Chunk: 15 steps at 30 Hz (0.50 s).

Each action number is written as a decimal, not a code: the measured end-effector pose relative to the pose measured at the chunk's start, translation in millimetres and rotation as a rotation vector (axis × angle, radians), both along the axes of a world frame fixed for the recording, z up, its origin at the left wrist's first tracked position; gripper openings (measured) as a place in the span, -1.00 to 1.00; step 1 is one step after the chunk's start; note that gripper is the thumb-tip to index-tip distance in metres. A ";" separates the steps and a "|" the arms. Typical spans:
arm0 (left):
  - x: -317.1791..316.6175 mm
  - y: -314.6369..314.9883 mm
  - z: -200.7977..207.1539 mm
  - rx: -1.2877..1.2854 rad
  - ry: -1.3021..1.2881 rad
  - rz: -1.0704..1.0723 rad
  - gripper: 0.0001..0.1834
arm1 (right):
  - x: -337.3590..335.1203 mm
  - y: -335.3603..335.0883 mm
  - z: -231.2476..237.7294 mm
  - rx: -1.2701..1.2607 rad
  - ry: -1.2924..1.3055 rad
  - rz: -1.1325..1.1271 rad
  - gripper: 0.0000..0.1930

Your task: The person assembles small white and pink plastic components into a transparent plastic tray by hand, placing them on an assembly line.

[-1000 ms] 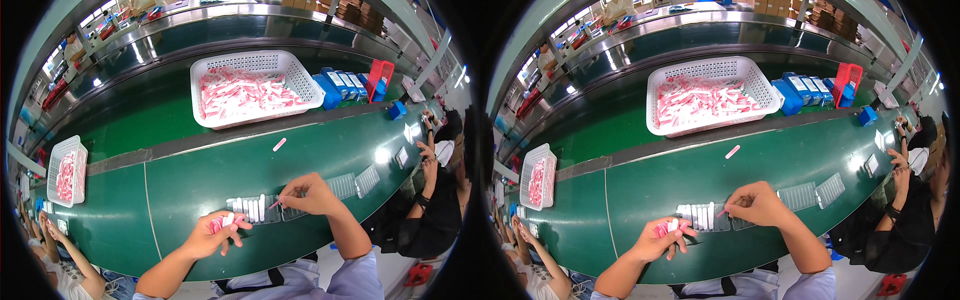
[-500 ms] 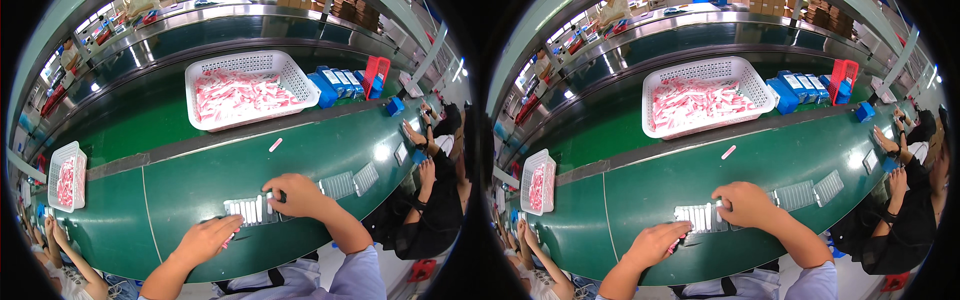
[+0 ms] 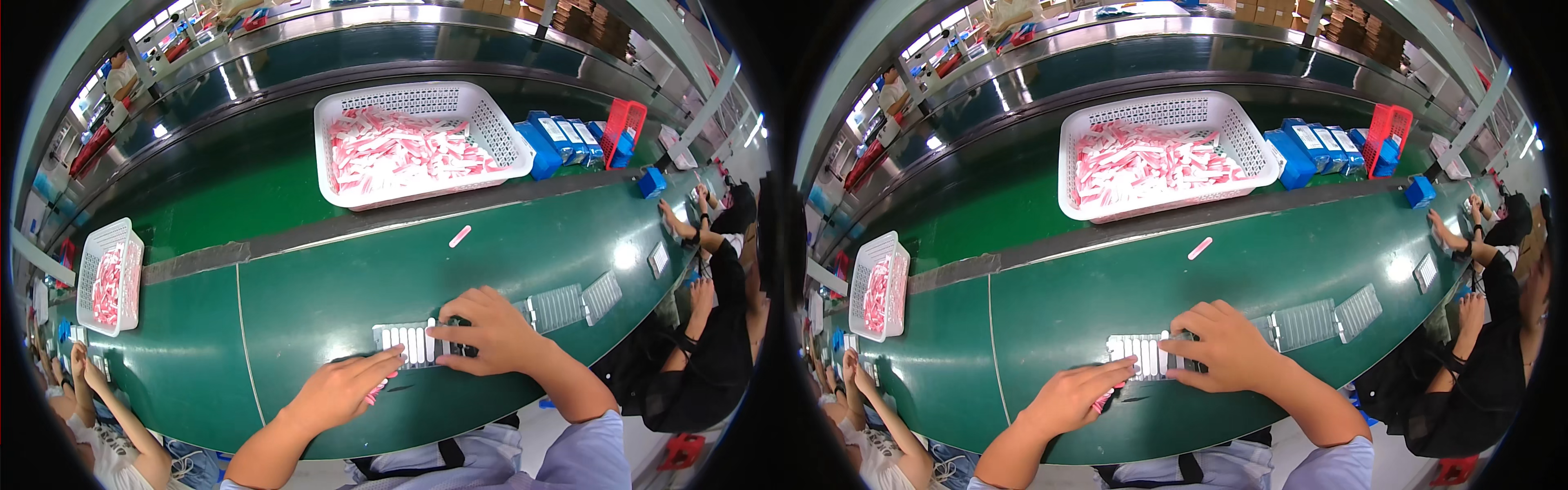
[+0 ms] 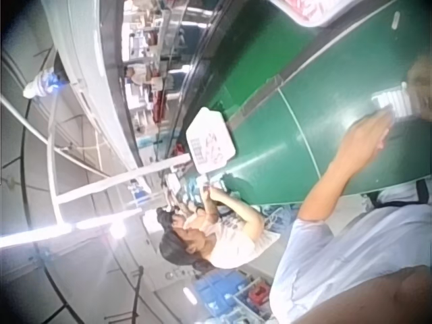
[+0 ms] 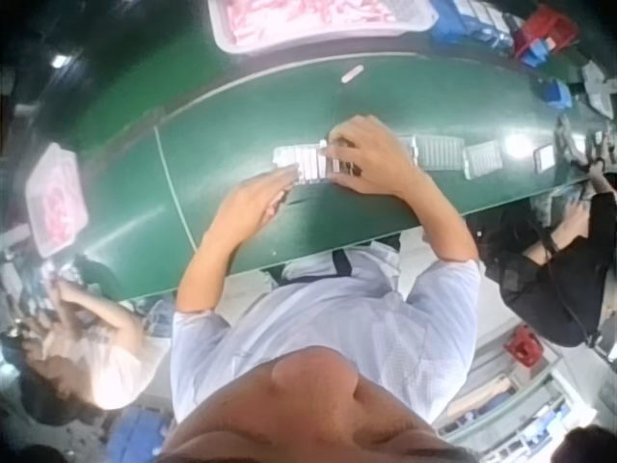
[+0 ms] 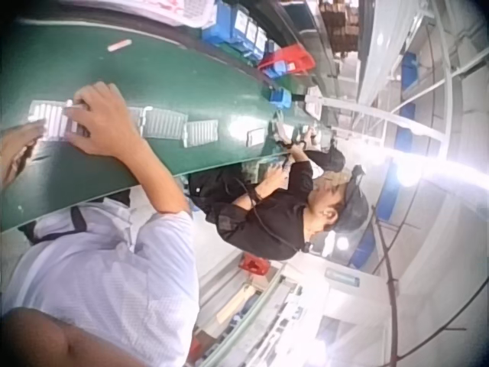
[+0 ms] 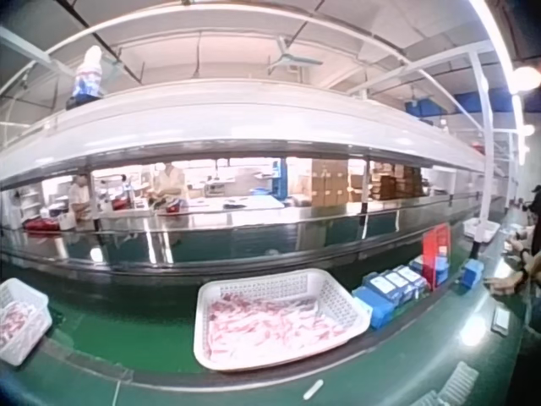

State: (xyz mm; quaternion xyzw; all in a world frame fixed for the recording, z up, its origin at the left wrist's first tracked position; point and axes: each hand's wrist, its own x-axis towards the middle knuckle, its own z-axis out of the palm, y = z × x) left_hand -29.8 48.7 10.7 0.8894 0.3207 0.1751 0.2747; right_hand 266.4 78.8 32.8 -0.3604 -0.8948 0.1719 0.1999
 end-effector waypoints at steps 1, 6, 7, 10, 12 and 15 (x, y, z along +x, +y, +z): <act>0.6 0.0 1.1 -0.022 -0.003 0.002 -0.30 | 0.6 -0.9 -2.5 0.065 -0.009 0.016 -0.66; -0.5 -1.0 0.9 -0.003 -0.102 0.034 -0.39 | 10.4 -8.9 -9.3 0.068 -0.004 0.074 -0.68; 0.2 -4.7 1.6 -0.253 -0.236 0.126 -0.48 | 10.3 -10.8 -7.1 0.044 0.003 0.059 -0.69; -0.3 -5.0 4.4 -0.882 -0.610 0.291 -0.61 | 10.2 -12.5 -5.0 0.026 0.027 0.005 -0.68; -1.2 -4.7 5.8 -1.255 -0.845 0.377 -0.64 | 3.9 -11.8 -3.0 0.035 0.056 -0.017 -0.66; 4.8 -8.4 5.2 -1.523 -0.885 0.346 -0.62 | -15.1 -21.2 0.0 0.024 0.252 -0.030 -0.64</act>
